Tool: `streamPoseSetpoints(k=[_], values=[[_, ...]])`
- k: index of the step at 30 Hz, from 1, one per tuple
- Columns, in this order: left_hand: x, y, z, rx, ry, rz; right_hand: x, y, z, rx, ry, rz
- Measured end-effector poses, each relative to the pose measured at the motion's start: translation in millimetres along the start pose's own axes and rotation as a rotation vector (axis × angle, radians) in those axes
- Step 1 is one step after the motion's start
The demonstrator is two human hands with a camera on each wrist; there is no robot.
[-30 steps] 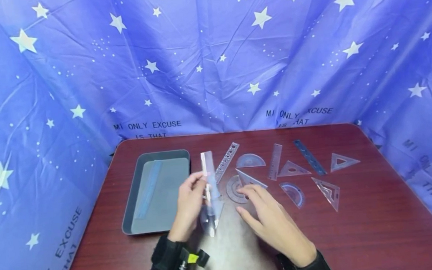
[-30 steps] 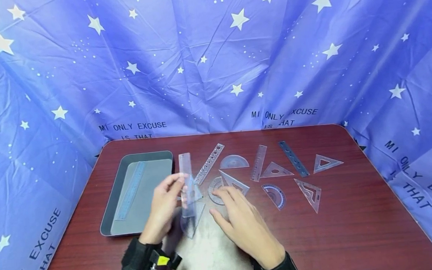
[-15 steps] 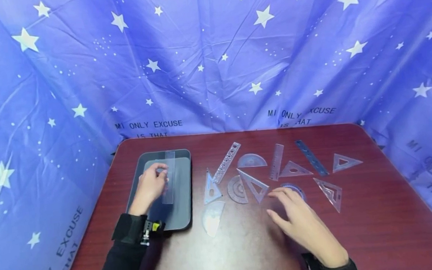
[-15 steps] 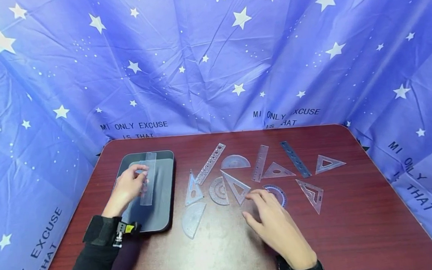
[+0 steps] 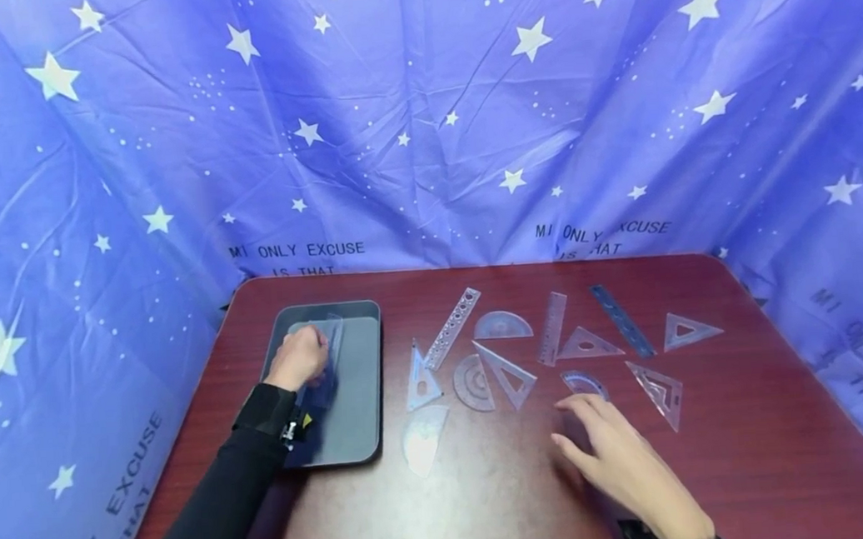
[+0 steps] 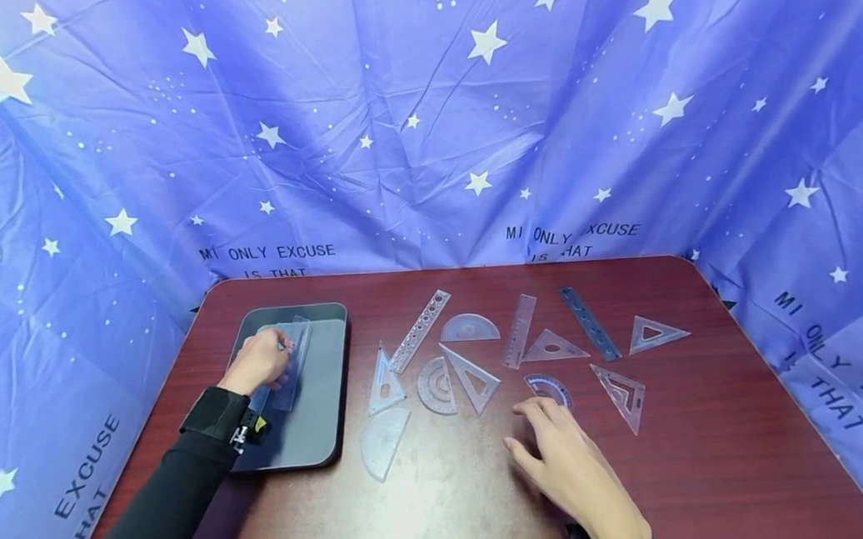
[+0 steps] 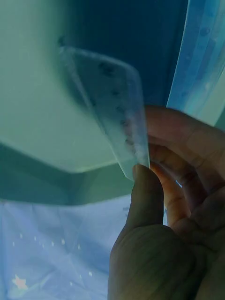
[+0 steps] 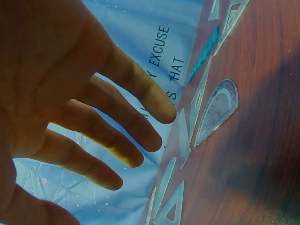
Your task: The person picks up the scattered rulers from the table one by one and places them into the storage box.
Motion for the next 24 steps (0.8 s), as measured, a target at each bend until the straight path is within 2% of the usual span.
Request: streamPoseSetpoints(k=[6,7,10,13,14,16,24], values=[[4.6,-5.3,-3.5,-0.005,-0.037,-0.023,-1.8,2.0,-2.0,-0.004,0.0,-0.003],[10.6,-9.8,-6.1,-0.026,-0.053,-0.038,-2.2,2.4,-2.2,-0.004,-0.001,-0.005],[10.0,-9.4,-6.9,-0.086,-0.109,-0.052,-3.6,3.1,-2.2,-0.005,-0.003,-0.008],[7.6,-6.9,-7.9,-0.153,-0.154,-0.074,-5.3,3.1,-2.3,-0.011,-0.001,-0.01],[1.2,-1.9,-6.1,-0.161,-0.164,-0.065,-5.6,2.9,-2.1,-0.012,0.0,-0.011],[-0.3,-0.1,-7.1,-0.188,-0.184,-0.072,-6.0,2.5,-1.9,-0.016,0.0,-0.008],[-3.2,-0.8,-9.1,-0.186,-0.207,-0.045,-6.7,0.1,-0.2,-0.024,-0.004,0.0]])
Point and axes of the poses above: each hand's wrist, its own y-axis away from the middle knuckle, its own z-axis out of the back of the hand, x = y × z, the point moved 2 cm from there along -y, towards the middle knuckle, and after that the axes turned 10 degrees about x, right-handed, at the moved point
